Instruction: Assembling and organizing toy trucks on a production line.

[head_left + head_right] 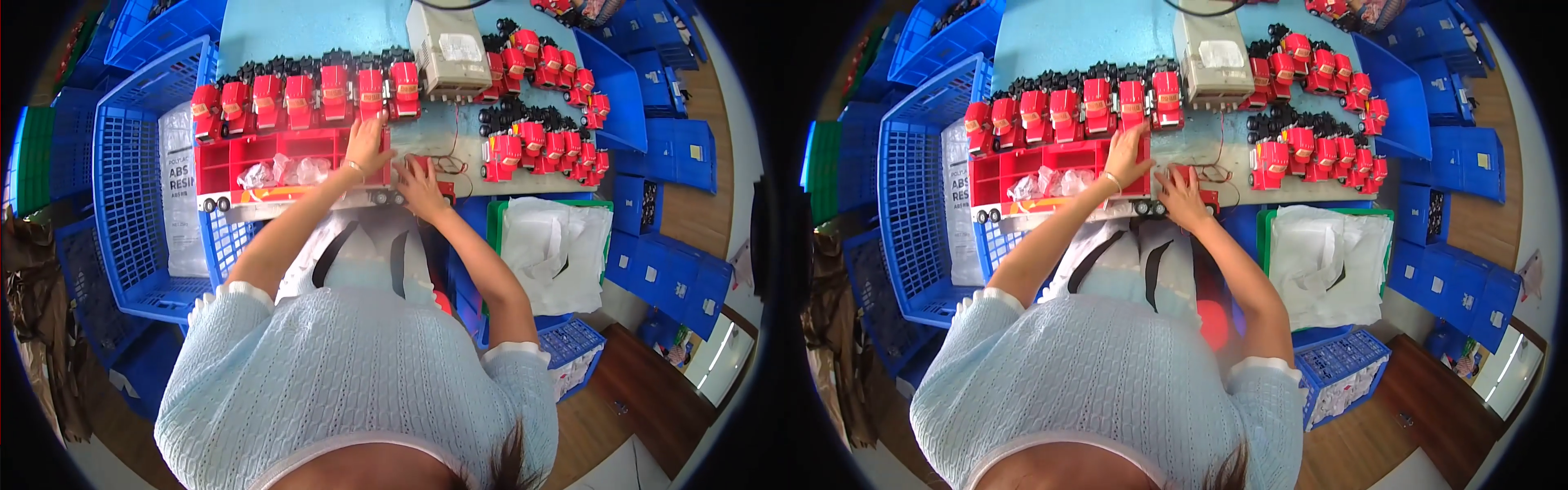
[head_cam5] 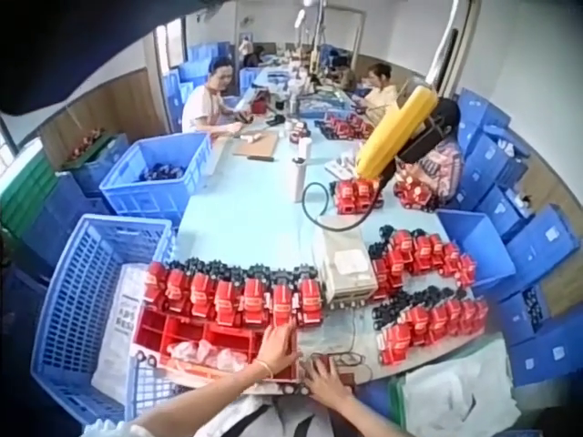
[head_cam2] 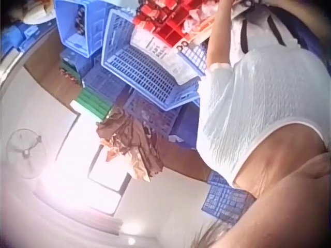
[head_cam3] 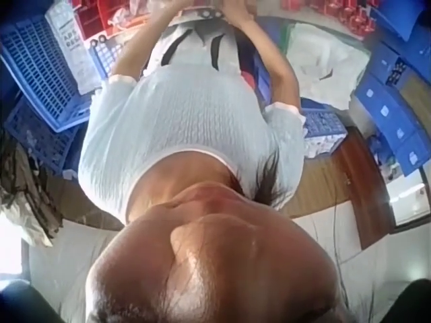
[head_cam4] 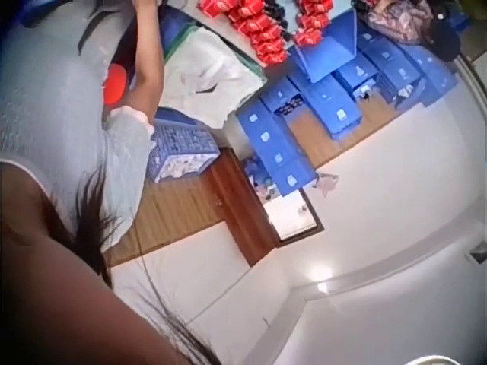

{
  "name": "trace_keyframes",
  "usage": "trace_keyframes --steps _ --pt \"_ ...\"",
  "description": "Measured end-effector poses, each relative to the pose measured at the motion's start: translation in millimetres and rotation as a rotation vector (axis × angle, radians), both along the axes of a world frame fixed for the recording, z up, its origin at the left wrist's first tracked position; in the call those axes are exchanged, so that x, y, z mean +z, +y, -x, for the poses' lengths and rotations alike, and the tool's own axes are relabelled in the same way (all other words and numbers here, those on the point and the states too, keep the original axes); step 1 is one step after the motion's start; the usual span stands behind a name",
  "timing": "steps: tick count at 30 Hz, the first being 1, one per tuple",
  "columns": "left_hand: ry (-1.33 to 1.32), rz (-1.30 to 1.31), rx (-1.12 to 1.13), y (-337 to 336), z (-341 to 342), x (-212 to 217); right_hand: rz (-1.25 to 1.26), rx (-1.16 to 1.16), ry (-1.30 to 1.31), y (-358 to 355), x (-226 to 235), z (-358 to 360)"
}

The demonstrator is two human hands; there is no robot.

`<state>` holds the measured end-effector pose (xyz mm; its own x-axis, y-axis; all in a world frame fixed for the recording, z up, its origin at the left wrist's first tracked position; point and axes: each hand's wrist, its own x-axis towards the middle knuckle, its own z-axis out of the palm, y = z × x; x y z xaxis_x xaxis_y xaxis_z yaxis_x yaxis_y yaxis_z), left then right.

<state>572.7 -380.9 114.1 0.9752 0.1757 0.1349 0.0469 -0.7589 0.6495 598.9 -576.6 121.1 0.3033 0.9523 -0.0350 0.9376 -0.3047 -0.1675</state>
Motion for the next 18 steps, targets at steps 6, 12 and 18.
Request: trace_keyframes --steps 6,12,18 --pt "0.045 -0.082 0.033 -8.8 15.9 0.0 0.078 0.049 0.03 -0.1 20.8 12.0" --pt "-0.005 -0.056 0.002 -10.8 22.8 6.4 0.115 -0.007 0.039 -27.7 46.0 16.1" --pt "0.283 0.196 -0.253 -34.8 42.5 77.5 0.114 -0.038 0.122 -58.4 134.9 12.7"
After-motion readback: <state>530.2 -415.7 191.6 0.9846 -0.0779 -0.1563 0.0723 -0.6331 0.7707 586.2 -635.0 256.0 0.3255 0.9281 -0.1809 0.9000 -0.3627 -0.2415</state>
